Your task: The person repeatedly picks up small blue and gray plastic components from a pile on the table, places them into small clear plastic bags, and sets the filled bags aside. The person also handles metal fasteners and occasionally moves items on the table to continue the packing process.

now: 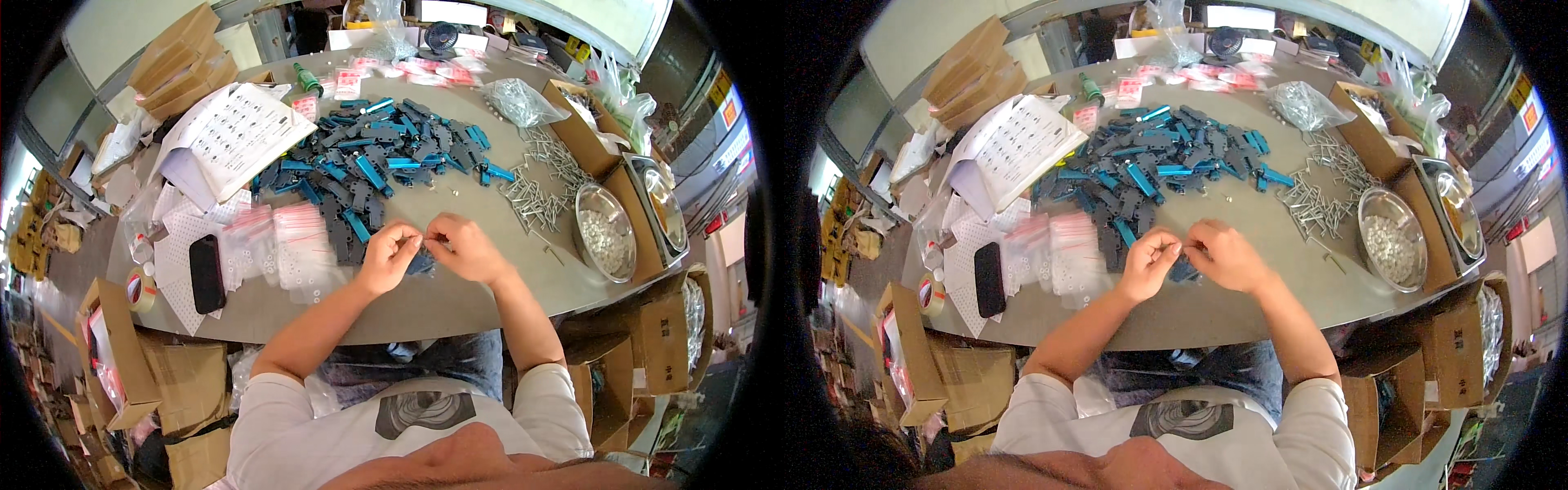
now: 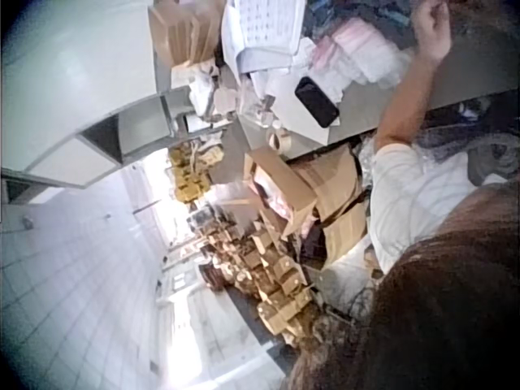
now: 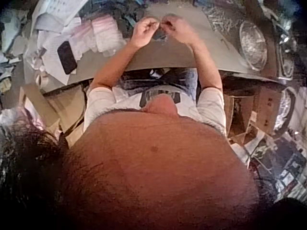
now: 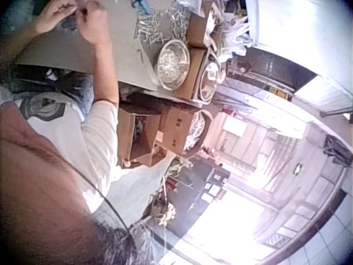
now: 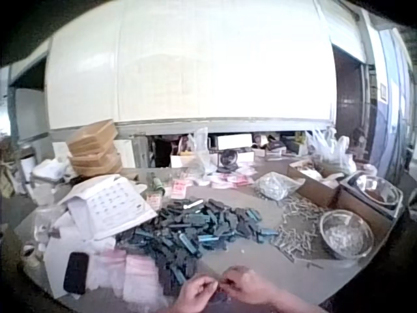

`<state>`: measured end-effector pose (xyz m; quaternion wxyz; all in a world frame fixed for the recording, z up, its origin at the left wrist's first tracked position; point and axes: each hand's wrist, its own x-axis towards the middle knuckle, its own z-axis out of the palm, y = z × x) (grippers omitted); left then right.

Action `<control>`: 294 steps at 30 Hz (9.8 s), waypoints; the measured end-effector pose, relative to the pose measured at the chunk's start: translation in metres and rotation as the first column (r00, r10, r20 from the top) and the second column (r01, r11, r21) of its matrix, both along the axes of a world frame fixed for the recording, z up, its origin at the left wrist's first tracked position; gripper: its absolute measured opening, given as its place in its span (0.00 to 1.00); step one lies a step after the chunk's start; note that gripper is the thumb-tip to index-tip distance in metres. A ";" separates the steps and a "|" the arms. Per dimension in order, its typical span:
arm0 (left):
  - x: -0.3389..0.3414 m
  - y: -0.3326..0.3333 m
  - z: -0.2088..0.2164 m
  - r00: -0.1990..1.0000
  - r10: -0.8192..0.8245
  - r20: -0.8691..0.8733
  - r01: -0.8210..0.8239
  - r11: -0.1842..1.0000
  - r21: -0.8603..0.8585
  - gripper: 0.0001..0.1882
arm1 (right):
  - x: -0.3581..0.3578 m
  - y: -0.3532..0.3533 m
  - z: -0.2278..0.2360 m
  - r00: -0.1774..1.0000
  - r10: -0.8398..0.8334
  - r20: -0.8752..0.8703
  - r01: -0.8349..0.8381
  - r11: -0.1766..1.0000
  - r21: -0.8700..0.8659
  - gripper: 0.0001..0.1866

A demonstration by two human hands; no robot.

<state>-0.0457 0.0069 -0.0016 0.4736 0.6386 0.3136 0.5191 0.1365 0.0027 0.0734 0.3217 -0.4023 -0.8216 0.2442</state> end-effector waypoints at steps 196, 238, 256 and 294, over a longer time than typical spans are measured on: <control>-0.012 -0.017 -0.011 0.750 -0.146 0.645 0.648 0.354 -0.674 0.24 | -0.010 0.080 -0.044 0.976 -0.141 -0.167 -0.021 0.702 -0.712 0.15; -0.015 -0.021 -0.010 0.581 -0.450 0.679 0.814 0.299 -0.498 0.24 | -0.054 0.091 -0.063 0.964 0.048 -0.261 -0.156 0.898 -0.411 0.20; -0.024 -0.008 0.000 0.713 -0.229 0.663 0.701 0.244 -0.670 0.24 | -0.031 0.080 -0.043 0.668 -0.271 -0.693 -0.420 0.631 -0.653 0.21; -0.028 0.004 -0.001 0.849 -0.120 0.514 0.450 0.674 -0.586 0.33 | -0.024 0.063 -0.012 0.987 0.113 -0.117 -0.148 0.927 -0.345 0.11</control>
